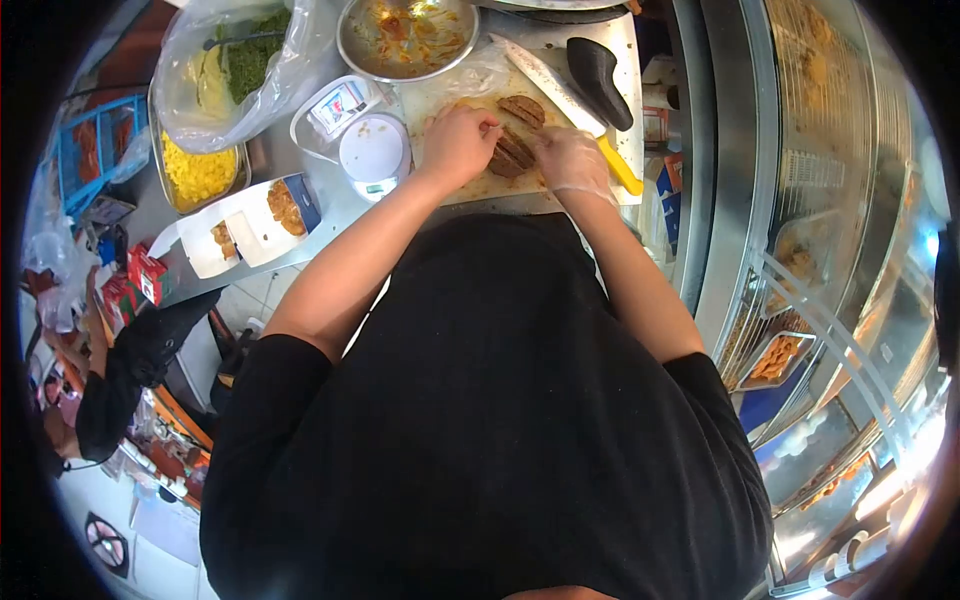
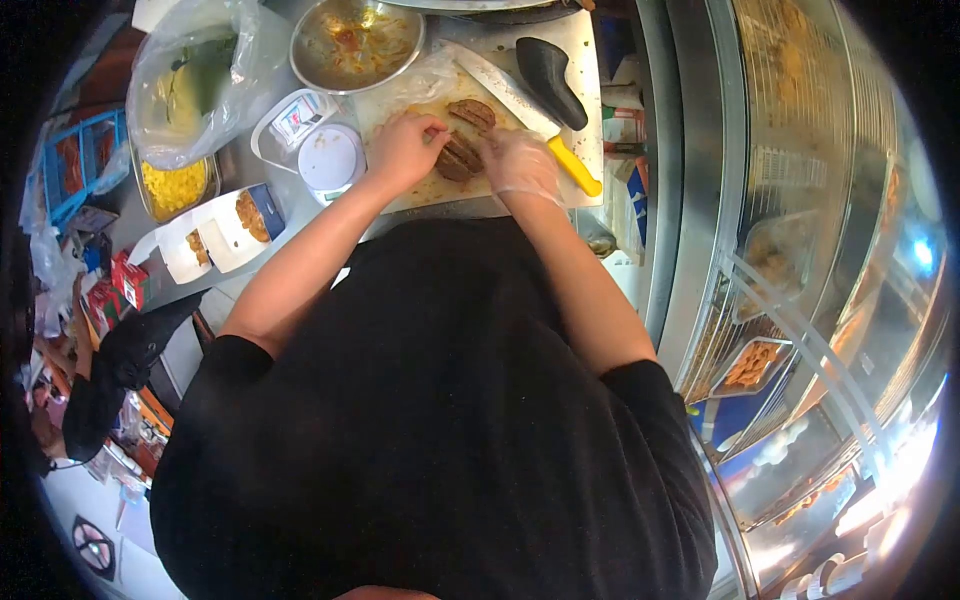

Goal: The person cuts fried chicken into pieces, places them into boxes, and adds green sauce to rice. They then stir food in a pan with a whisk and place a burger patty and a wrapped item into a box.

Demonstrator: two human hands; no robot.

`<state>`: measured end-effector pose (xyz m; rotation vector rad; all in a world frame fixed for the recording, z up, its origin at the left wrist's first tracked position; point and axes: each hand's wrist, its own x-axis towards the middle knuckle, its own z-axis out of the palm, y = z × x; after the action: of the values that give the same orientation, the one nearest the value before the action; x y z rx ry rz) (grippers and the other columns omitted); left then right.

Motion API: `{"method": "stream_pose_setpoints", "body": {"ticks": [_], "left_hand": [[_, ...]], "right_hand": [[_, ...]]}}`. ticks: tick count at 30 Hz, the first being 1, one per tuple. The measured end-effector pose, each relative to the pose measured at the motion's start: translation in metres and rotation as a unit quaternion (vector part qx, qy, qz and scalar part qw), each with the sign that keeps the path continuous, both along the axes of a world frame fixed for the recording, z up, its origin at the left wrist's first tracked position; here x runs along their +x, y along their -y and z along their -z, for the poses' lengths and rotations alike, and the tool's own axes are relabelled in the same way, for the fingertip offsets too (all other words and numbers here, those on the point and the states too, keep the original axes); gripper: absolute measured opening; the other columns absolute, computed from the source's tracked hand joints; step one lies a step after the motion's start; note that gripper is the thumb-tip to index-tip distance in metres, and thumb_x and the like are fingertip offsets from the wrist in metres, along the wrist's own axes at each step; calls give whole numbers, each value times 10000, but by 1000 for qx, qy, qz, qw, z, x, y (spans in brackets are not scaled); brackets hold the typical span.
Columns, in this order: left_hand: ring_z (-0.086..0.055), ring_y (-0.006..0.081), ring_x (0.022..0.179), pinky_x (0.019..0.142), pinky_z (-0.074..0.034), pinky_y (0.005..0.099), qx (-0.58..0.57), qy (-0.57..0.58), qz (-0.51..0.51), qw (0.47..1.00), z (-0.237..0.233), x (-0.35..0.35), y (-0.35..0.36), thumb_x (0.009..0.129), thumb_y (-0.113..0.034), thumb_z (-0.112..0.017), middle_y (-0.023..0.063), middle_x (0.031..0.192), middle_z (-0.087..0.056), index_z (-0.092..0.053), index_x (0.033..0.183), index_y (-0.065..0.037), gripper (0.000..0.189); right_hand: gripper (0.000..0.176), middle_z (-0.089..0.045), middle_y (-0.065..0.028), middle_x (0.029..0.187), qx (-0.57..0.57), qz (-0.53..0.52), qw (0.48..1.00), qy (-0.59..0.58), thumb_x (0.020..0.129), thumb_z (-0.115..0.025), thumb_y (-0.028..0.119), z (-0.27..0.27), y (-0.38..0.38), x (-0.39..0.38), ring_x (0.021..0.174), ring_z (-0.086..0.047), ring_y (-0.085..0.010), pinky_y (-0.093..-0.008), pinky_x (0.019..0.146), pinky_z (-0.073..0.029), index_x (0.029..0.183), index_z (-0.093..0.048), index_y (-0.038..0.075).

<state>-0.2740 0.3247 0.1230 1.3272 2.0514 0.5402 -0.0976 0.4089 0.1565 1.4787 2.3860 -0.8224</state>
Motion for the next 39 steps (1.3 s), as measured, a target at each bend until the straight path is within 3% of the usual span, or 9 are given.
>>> {"method": "stream_pose_setpoints", "body": {"ticks": [7, 13, 20, 25, 27, 30, 31, 35, 39], "left_hand": [[-619, 341, 1028, 901, -441, 492, -2, -44, 13, 999, 2, 9, -5, 854, -275, -716, 93, 968, -718, -761, 938, -146, 160], [-616, 342, 1020, 893, -434, 499, 1, -58, 23, 998, 2, 7, -5, 851, -272, -716, 95, 949, -707, -760, 921, -154, 145], [-604, 314, 1058, 920, -406, 508, -15, -41, 24, 999, 0, 3, -4, 858, -284, -707, 79, 948, -697, -757, 957, -176, 155], [-639, 322, 974, 868, -481, 429, 78, 60, -16, 995, -14, -5, 4, 849, -178, -725, 119, 949, -692, -710, 1055, -56, 241], [-632, 329, 983, 876, -481, 427, 81, 47, 12, 996, -21, -9, 14, 845, -159, -722, 130, 975, -683, -688, 1088, -45, 271], [-613, 339, 1017, 891, -478, 431, 84, -23, 90, 992, -25, -14, 33, 831, -134, -723, 143, 1046, -659, -641, 1157, -42, 349], [-601, 342, 1042, 899, -476, 438, 85, -77, 140, 984, -24, -13, 39, 820, -128, -728, 147, 1093, -643, -617, 1193, -50, 397], [-570, 346, 1091, 917, -470, 451, 41, -109, 146, 982, -18, -4, 55, 807, -129, -739, 144, 1169, -601, -572, 1252, -65, 480], [-528, 356, 1163, 960, -454, 472, 90, -124, 166, 974, -21, 10, 50, 796, -142, -751, 150, 1279, -536, -534, 1327, -97, 575]], "right_hand": [[321, -707, -173, 1090, -56, -7, 998, 30, 922, -607, 378, 13, -6, -21, 1025, -678, -364, -472, 878, -530, 1051, -719, 107], [303, -717, -164, 1069, 3, -60, 995, 83, 914, -595, 342, 11, -7, -19, 978, -696, -367, -468, 839, -550, 1014, -710, 80], [304, -712, -196, 1041, 25, 55, 998, 30, 923, -571, 332, -19, -14, 22, 962, -690, -385, -478, 850, -546, 1072, -723, 115], [275, -706, -195, 1046, 6, 115, 993, 1, 917, -574, 280, -24, -12, 44, 982, -675, -388, -483, 880, -535, 1076, -726, 116], [284, -695, -170, 1082, 129, 5, 989, -75, 880, -590, 208, -12, -10, 47, 1027, -655, -376, -477, 909, -525, 1113, -713, 103], [326, -681, -141, 1125, 164, -51, 981, -92, 841, -603, 159, 4, -6, 40, 1064, -638, -350, -464, 919, -523, 1144, -691, 79], [317, -680, -128, 1129, 154, -73, 983, -62, 816, -626, 158, 7, -6, 37, 1065, -636, -334, -460, 904, -525, 1114, -679, 68], [260, -687, -145, 1077, 153, -102, 983, -28, 812, -622, 159, 26, -12, 33, 1030, -646, -334, -463, 880, -530, 1049, -683, 72], [204, -695, -165, 994, 125, -102, 987, -3, 807, -605, 160, 21, -14, 34, 994, -658, -346, -467, 872, -528, 964, -699, 69]]}}
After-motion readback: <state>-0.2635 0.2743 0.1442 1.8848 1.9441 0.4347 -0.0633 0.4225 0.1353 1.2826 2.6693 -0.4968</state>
